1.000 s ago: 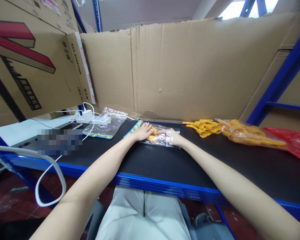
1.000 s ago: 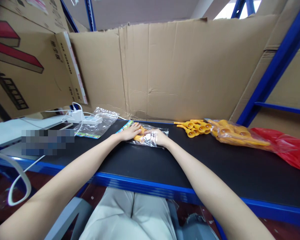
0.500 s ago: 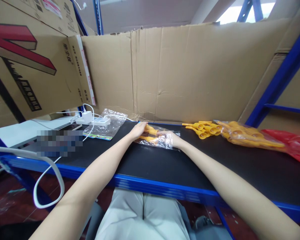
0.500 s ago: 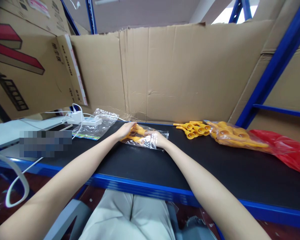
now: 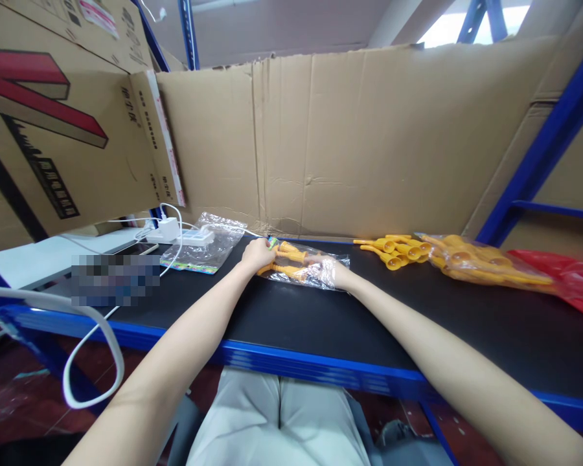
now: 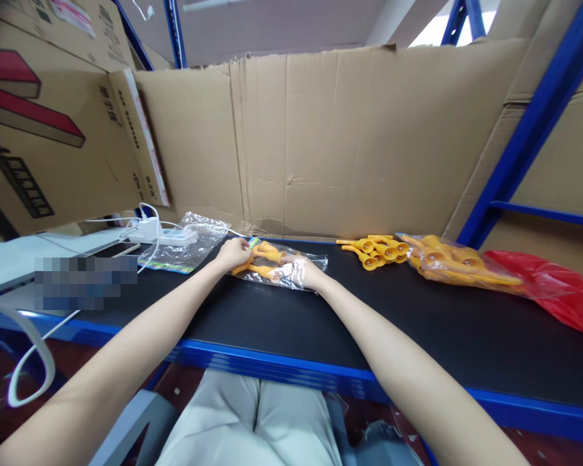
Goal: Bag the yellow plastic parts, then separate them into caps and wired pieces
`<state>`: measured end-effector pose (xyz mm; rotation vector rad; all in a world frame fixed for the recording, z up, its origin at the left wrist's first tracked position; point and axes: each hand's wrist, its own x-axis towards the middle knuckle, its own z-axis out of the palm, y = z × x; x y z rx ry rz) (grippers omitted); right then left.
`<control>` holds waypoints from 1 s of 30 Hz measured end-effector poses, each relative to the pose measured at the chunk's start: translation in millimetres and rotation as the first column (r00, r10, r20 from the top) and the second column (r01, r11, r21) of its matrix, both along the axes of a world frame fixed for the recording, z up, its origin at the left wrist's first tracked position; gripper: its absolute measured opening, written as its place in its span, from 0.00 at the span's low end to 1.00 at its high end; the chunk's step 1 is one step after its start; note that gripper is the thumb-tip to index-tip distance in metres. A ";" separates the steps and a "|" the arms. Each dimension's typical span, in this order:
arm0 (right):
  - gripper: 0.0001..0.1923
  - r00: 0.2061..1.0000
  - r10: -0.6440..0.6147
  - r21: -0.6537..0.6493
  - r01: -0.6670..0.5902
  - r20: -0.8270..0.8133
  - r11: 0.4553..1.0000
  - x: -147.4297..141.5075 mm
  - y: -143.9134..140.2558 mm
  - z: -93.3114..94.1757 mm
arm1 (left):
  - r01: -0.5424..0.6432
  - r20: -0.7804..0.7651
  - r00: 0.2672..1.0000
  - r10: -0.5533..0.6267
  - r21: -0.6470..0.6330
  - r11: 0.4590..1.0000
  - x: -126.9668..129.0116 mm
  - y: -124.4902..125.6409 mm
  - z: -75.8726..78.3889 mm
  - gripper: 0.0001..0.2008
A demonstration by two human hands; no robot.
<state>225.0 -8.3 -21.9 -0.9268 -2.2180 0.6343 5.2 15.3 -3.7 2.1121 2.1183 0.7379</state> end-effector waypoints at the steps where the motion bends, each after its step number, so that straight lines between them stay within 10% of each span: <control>1: 0.18 1.000 -0.010 -0.002 0.010 0.003 1.000 1.5 0.4 -1.2 | -0.001 -0.040 0.999 -0.001 -0.033 0.999 -0.3 -1.8 0.5 0.17; 14: 0.19 0.939 -0.266 0.211 0.221 0.217 0.952 5.8 2.2 1.3 | 0.086 -0.109 0.989 -0.096 -0.095 0.992 5.3 -1.6 -3.3 0.17; 30: 0.18 0.670 -0.522 0.380 0.363 0.528 0.851 0.8 -5.6 9.7 | 0.010 -0.050 0.999 -0.014 -0.085 0.996 20.4 1.0 -6.8 0.12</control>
